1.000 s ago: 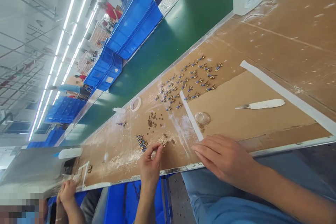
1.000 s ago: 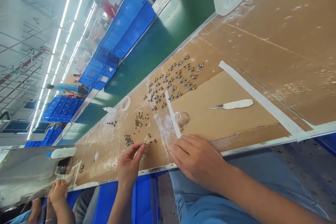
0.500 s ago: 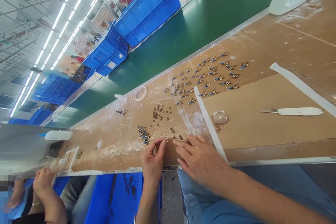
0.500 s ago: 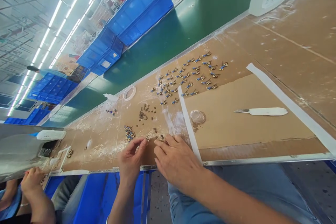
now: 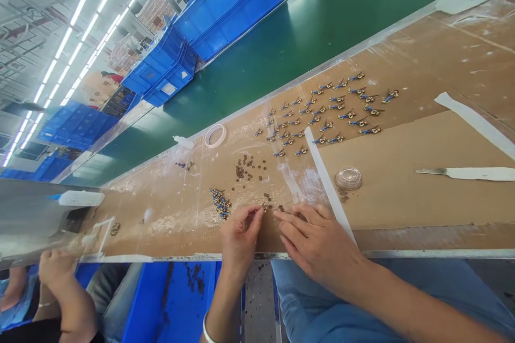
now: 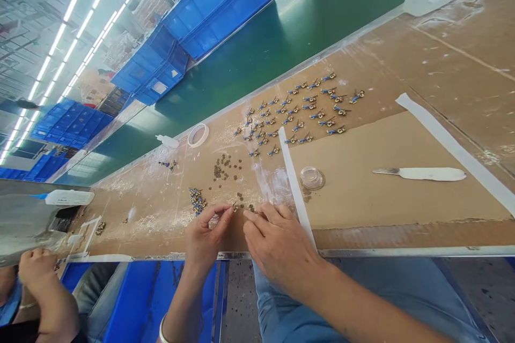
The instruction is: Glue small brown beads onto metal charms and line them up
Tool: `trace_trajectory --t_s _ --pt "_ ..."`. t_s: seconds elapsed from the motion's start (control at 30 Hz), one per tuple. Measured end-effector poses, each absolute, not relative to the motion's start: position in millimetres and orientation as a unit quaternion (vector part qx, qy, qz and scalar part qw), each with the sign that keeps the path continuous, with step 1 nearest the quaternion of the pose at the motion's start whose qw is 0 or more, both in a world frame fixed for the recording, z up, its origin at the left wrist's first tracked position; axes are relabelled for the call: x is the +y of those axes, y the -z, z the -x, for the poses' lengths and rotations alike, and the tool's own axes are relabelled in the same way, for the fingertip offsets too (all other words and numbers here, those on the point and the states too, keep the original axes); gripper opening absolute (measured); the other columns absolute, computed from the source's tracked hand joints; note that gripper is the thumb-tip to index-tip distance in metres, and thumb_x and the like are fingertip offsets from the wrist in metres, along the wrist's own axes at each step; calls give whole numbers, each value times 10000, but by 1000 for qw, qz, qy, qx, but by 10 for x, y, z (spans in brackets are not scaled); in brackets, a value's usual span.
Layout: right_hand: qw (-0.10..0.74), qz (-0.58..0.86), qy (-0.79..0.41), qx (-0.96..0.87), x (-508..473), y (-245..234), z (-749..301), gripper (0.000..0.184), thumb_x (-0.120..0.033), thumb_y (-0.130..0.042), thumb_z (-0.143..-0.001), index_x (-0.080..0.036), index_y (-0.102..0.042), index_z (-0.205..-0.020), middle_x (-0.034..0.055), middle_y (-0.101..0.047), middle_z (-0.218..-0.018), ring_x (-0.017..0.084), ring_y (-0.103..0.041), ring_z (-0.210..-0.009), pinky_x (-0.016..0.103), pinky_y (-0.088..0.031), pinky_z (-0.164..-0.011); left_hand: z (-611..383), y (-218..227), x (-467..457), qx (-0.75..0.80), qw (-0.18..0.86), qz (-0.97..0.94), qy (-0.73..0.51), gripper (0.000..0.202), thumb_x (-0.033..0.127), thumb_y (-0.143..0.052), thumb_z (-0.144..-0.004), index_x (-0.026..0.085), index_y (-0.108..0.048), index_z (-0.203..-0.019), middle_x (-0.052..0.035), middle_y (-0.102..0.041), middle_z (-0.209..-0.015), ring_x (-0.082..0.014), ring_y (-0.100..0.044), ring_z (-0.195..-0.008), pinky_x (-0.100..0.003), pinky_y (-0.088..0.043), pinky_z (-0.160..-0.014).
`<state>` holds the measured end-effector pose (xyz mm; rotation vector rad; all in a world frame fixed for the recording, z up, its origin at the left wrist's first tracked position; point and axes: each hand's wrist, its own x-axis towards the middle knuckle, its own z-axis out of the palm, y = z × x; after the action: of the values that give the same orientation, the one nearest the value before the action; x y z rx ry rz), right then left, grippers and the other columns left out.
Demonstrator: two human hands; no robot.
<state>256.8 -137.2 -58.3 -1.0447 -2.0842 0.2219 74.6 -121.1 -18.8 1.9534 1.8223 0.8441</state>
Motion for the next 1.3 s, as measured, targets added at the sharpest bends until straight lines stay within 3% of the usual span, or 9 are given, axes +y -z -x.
trace_trajectory --t_s 0.43,1.0,1.3 --pt "417 388 -113 -814 -1394 580 -2606 106 -120 -530 -919 -158 -628 -912 64 -708 -941 226 -556 -959 383 -356 -772 -779 65 -1065 579 131 -776 -212 101 199 -622 -877 217 -719 -853 -15 -766 -801 -162 -713 -734 -259 -561 -701" --pt "393 389 -123 -824 -1377 550 -2634 70 -137 -544 -916 -166 -600 -887 57 -690 -953 212 -536 -941 368 -323 -758 -780 57 -1036 562 114 -799 -182 125 210 -604 -904 224 -722 -867 -29 -776 -854 -170 -722 -787 -260 -564 -717" --pt "390 392 -115 -825 -1363 558 -2624 53 -147 -567 -909 -167 -599 -871 54 -689 -942 210 -538 -933 369 -318 -766 -780 3 -979 504 71 -854 -109 163 202 -548 -951 212 -707 -916 -53 -750 -875 -171 -699 -796 -262 -538 -720"
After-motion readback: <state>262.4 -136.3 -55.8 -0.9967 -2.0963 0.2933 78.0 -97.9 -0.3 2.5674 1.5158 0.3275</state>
